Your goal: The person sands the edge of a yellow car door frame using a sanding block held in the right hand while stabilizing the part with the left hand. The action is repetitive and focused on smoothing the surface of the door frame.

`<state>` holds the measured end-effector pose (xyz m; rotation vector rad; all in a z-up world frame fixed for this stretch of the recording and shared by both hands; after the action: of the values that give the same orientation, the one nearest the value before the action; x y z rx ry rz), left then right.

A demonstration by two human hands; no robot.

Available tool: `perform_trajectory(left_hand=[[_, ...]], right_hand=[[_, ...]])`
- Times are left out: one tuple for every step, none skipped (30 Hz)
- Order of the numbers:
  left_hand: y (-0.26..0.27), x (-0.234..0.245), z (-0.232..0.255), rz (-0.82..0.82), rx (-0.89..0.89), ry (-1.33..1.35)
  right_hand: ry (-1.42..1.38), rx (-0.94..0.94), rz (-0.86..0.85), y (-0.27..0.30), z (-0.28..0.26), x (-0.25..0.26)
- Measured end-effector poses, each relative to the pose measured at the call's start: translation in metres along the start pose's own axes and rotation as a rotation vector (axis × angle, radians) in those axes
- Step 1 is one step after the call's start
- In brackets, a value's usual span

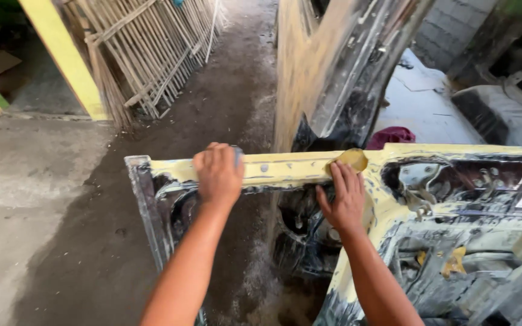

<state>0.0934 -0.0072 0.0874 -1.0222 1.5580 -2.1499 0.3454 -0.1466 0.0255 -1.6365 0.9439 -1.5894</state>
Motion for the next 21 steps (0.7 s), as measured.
perform_trajectory(left_hand=[[-0.003, -0.022, 0.021, 0.009, -0.005, 0.009], [-0.006, -0.044, 0.042, 0.0, -0.016, 0.018], [-0.003, -0.067, 0.065, -0.021, -0.025, 0.027], [-0.003, -0.078, 0.088, -0.024, -0.027, 0.037], [-0.004, -0.092, 0.108, -0.068, -0.031, 0.076], [-0.006, -0.105, 0.129, -0.112, -0.035, 0.114], [-0.008, -0.109, 0.137, -0.11, -0.038, 0.116], [-0.011, -0.112, 0.143, -0.105, -0.021, 0.133], [-0.011, -0.114, 0.147, -0.1, 0.001, 0.143], [-0.013, -0.106, 0.138, -0.098, 0.005, 0.138], [-0.013, -0.098, 0.132, -0.121, -0.069, 0.16], [-0.013, -0.089, 0.127, -0.144, -0.143, 0.182], [-0.013, -0.075, 0.102, -0.143, -0.141, 0.168], [-0.012, -0.059, 0.078, -0.117, -0.156, 0.094], [-0.009, -0.041, 0.054, -0.095, -0.167, 0.018], [-0.005, -0.026, 0.022, -0.098, -0.161, 0.002], [-0.002, -0.009, -0.011, -0.072, -0.102, -0.021], [0.002, 0.008, -0.045, -0.046, -0.044, -0.045], [0.008, 0.019, -0.059, -0.046, -0.04, -0.057], [0.013, 0.035, -0.081, -0.006, 0.044, -0.083], [0.018, 0.051, -0.102, 0.038, 0.128, -0.112]], right_hand=[[0.011, 0.001, 0.009, -0.005, 0.002, 0.0], [0.0, 0.001, 0.009, -0.01, 0.003, 0.001], [-0.012, -0.005, 0.0, -0.009, 0.005, 0.001], [-0.003, -0.01, -0.001, -0.007, 0.006, 0.002], [-0.01, -0.02, -0.003, -0.008, 0.005, 0.002], [-0.018, -0.029, -0.004, -0.008, 0.005, 0.001], [-0.015, -0.03, -0.001, -0.008, 0.006, 0.002], [-0.02, -0.035, -0.007, -0.009, 0.008, 0.003], [-0.031, -0.036, -0.018, -0.008, 0.007, 0.001], [-0.036, -0.032, -0.018, -0.007, 0.009, 0.002], [-0.039, -0.029, -0.017, -0.007, 0.009, 0.002], [-0.041, -0.026, -0.015, -0.006, 0.008, 0.001], [-0.055, -0.022, -0.014, -0.007, 0.008, 0.0], [-0.041, -0.027, 0.006, -0.009, 0.008, 0.001], [-0.031, -0.032, 0.021, -0.008, 0.005, 0.001], [-0.047, -0.027, 0.017, -0.01, -0.003, -0.002], [-0.035, -0.024, 0.024, -0.011, -0.009, -0.003], [-0.022, -0.02, 0.032, -0.012, -0.016, -0.005], [-0.034, -0.016, 0.03, -0.016, -0.031, -0.008], [-0.064, 0.016, 0.016, -0.019, -0.05, -0.012], [-0.094, 0.053, 0.004, -0.025, -0.068, -0.016]])
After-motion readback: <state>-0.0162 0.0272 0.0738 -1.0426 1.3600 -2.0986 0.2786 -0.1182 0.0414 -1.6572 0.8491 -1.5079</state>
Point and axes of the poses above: each hand's wrist, its own y-axis away from the middle knuckle, its own x-axis out of the back of the hand, z = x × y, the point moved 8 cm from there along -y, towards the middle knuckle, and after that the axes turned 4 degrees about x, right-handed, at the moved point
